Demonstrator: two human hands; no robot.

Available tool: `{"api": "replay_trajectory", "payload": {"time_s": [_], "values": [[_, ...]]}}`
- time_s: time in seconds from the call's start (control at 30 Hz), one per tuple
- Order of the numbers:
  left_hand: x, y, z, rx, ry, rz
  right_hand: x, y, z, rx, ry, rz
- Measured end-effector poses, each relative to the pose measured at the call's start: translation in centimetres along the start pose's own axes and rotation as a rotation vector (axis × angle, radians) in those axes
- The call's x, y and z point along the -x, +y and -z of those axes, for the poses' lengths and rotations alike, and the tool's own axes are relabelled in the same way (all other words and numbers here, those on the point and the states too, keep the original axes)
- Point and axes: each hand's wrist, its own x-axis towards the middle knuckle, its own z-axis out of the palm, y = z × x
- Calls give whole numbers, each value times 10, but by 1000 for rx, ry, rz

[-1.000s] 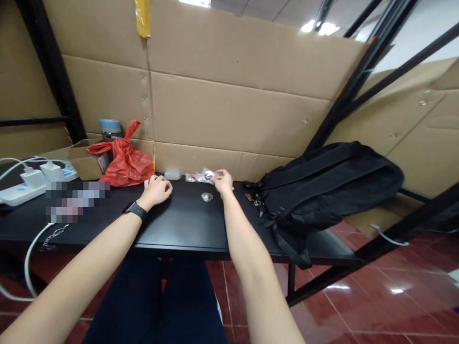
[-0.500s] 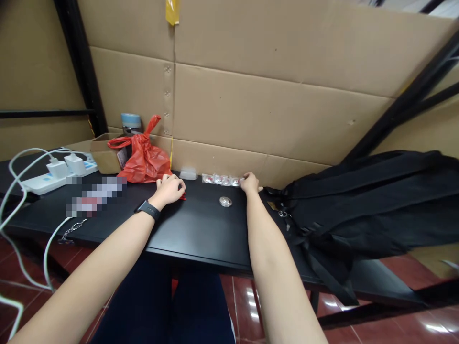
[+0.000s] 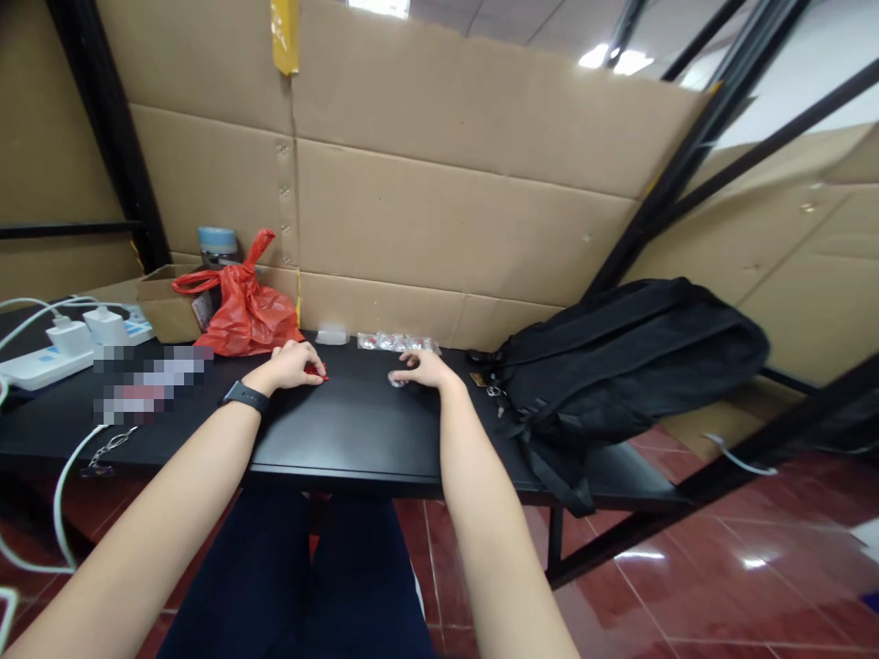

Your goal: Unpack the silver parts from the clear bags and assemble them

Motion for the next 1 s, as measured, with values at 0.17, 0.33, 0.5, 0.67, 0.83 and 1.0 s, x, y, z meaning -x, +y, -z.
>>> {"api": "replay_trajectory", "payload": {"time_s": [0.17, 0.33, 0.5, 0.67, 0.83, 1.0], "values": [[-1, 7, -16, -64, 83, -16, -1, -15, -2, -43, -113, 42], [-4, 19, -13, -13, 114, -21, -3, -19, 0, 84, -120, 74], [-6, 27, -7, 195, 181, -20, 1, -26, 3, 98, -62, 82], [-8, 29, -14, 428, 239, -112, 4, -47, -1, -80, 166, 193], [-12, 30, -22, 636, 240, -114, 6, -81, -31, -410, 103, 381], [-15, 34, -23, 767, 271, -151, 11, -100, -53, -558, 26, 420]]}}
